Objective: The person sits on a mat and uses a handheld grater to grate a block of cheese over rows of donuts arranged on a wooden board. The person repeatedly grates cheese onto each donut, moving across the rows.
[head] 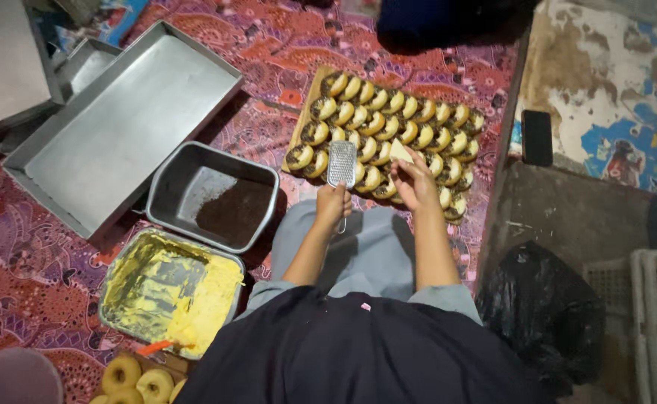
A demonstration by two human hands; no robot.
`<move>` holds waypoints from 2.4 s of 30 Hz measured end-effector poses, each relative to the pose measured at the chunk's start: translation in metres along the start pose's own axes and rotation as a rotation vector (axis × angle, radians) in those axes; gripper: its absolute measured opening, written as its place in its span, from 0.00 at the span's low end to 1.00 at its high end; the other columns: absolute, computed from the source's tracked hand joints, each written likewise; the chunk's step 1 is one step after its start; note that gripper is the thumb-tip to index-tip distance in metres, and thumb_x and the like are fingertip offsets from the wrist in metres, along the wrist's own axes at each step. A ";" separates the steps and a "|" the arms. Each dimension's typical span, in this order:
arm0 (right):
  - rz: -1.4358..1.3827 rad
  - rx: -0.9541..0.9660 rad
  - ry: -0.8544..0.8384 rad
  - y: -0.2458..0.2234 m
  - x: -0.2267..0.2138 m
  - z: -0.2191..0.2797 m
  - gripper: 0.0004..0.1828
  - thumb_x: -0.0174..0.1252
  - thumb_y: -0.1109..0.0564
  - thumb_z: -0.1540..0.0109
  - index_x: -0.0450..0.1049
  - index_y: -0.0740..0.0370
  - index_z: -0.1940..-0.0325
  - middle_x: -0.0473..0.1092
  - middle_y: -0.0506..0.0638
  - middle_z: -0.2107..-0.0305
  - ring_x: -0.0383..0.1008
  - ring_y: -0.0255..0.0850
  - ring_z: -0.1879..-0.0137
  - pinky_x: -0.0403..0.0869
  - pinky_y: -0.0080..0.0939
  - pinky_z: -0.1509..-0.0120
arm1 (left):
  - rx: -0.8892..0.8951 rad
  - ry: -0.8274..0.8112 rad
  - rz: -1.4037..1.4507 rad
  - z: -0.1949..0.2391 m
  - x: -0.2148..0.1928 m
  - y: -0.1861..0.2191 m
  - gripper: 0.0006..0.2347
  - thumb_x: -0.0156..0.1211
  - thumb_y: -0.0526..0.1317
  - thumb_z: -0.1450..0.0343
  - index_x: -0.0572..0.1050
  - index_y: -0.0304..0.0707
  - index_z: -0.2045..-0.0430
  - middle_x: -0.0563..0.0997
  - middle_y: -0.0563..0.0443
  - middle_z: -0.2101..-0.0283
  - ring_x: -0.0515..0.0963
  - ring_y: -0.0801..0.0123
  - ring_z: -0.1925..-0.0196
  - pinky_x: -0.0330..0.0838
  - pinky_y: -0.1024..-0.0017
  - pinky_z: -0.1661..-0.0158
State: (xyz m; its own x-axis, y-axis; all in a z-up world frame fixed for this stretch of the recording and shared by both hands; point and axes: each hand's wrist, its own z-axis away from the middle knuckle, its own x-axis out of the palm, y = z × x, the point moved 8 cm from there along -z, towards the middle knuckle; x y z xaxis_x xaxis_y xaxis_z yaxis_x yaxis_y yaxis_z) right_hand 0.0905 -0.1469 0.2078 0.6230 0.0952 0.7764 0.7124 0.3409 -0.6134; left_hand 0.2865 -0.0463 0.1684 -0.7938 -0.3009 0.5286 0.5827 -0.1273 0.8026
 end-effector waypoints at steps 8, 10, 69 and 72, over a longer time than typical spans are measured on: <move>0.042 -0.004 0.025 -0.002 -0.001 0.010 0.25 0.56 0.67 0.35 0.65 0.66 0.32 0.73 0.56 0.59 0.75 0.41 0.57 0.78 0.38 0.51 | -0.031 0.022 -0.009 0.018 -0.005 -0.003 0.11 0.48 0.38 0.22 0.63 0.40 0.76 0.62 0.58 0.83 0.60 0.77 0.86 0.51 0.74 0.85; 0.028 -0.009 0.024 0.001 -0.007 0.011 0.26 0.56 0.68 0.35 0.65 0.67 0.32 0.73 0.57 0.58 0.75 0.41 0.57 0.77 0.37 0.51 | -0.057 0.032 0.017 0.017 -0.009 -0.010 0.11 0.48 0.39 0.22 0.63 0.41 0.75 0.62 0.59 0.83 0.59 0.78 0.86 0.50 0.75 0.85; 1.827 -0.166 0.046 0.072 -0.136 -0.357 0.29 0.62 0.70 0.46 0.70 0.68 0.40 0.70 0.70 0.55 0.73 0.67 0.51 0.74 0.58 0.44 | -0.037 0.152 -0.814 -0.354 -0.006 -0.174 0.13 0.56 0.38 0.27 0.76 0.26 0.80 0.73 0.33 0.84 0.72 0.55 0.82 0.63 0.58 0.77; 1.855 -0.130 0.039 0.078 -0.147 -0.360 0.28 0.64 0.69 0.48 0.71 0.67 0.43 0.70 0.69 0.55 0.73 0.66 0.51 0.73 0.58 0.44 | 0.088 0.097 -0.808 -0.344 0.003 -0.160 0.12 0.52 0.37 0.26 0.76 0.29 0.79 0.75 0.35 0.81 0.74 0.54 0.79 0.64 0.58 0.73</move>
State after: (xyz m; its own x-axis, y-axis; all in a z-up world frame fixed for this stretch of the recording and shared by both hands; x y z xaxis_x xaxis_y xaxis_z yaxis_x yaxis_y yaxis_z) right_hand 0.1705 -0.4709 -0.0060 0.5414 0.1958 -0.8177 -0.7866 -0.2255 -0.5748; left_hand 0.2506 -0.3520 -0.0539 -0.9421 -0.2287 -0.2453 -0.1819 -0.2661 0.9466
